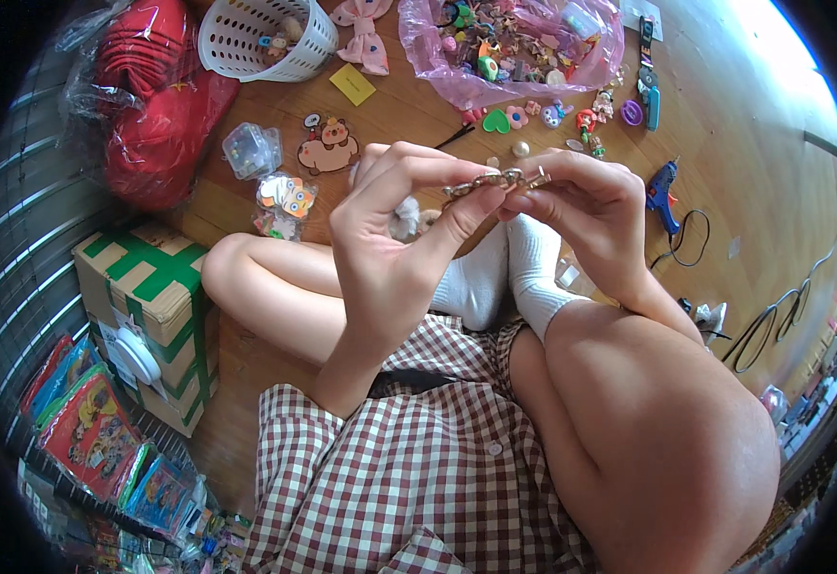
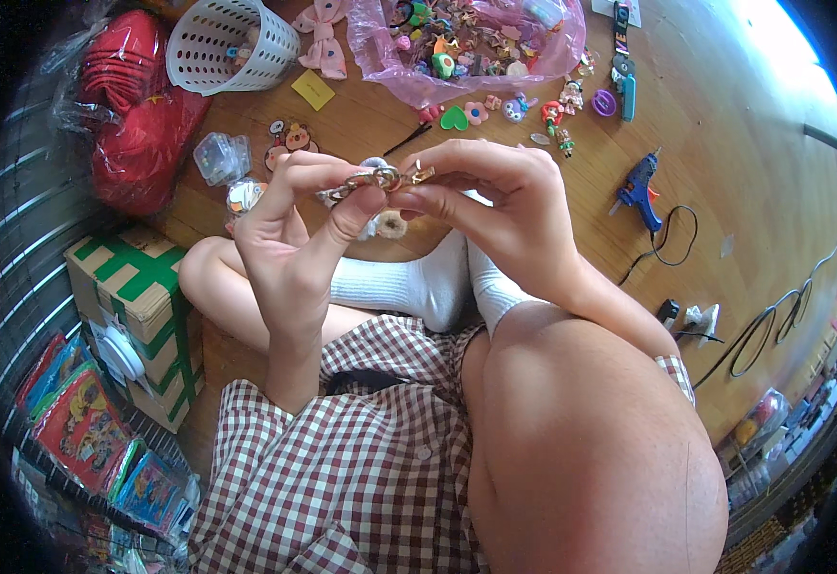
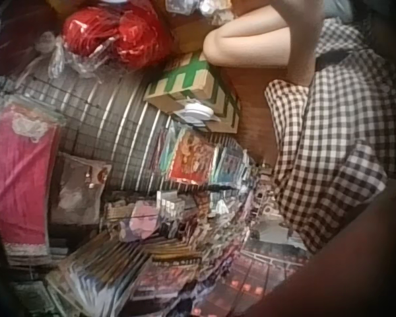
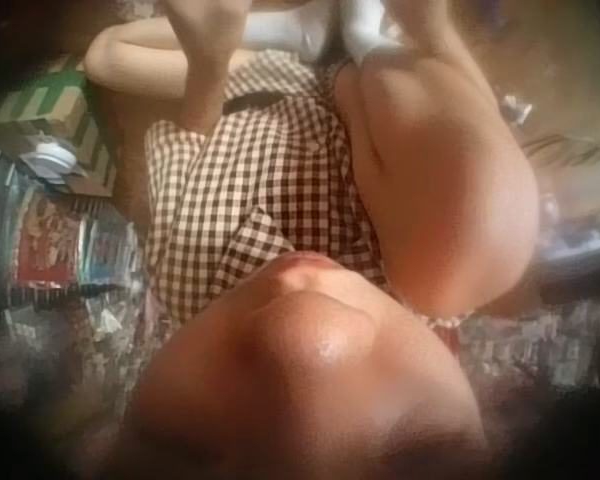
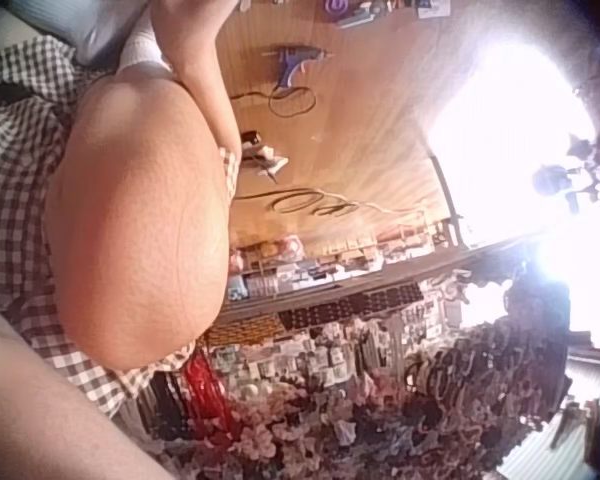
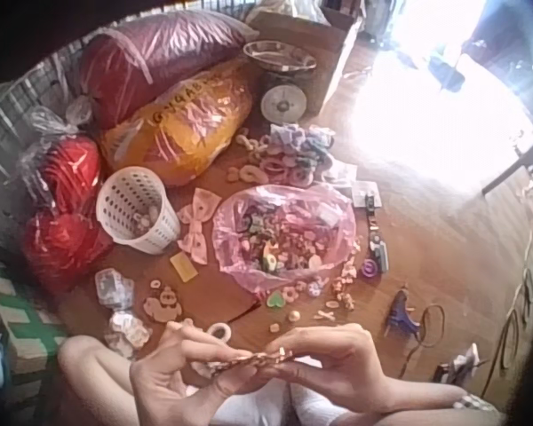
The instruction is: Assembling decorative hair clips with a glue gun and sorting them into bins.
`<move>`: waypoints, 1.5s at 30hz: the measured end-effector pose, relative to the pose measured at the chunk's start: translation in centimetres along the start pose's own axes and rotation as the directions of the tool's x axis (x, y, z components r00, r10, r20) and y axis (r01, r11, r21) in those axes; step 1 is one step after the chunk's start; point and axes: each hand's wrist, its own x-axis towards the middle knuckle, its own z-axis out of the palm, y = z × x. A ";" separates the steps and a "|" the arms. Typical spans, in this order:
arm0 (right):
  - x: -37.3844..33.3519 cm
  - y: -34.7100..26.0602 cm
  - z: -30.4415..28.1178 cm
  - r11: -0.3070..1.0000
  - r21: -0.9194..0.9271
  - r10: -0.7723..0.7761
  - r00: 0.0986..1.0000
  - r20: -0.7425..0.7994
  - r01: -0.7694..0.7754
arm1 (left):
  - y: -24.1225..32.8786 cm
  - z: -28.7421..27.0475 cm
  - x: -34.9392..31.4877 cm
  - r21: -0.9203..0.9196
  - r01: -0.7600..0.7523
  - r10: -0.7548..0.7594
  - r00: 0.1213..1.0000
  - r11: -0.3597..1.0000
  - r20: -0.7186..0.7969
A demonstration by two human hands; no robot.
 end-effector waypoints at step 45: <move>-2.9 5.0 -12.5 0.580 -0.815 -0.112 0.992 -0.061 0.016 | 1.6 -4.7 -0.4 0.585 -0.777 0.794 0.498 0.231 0.347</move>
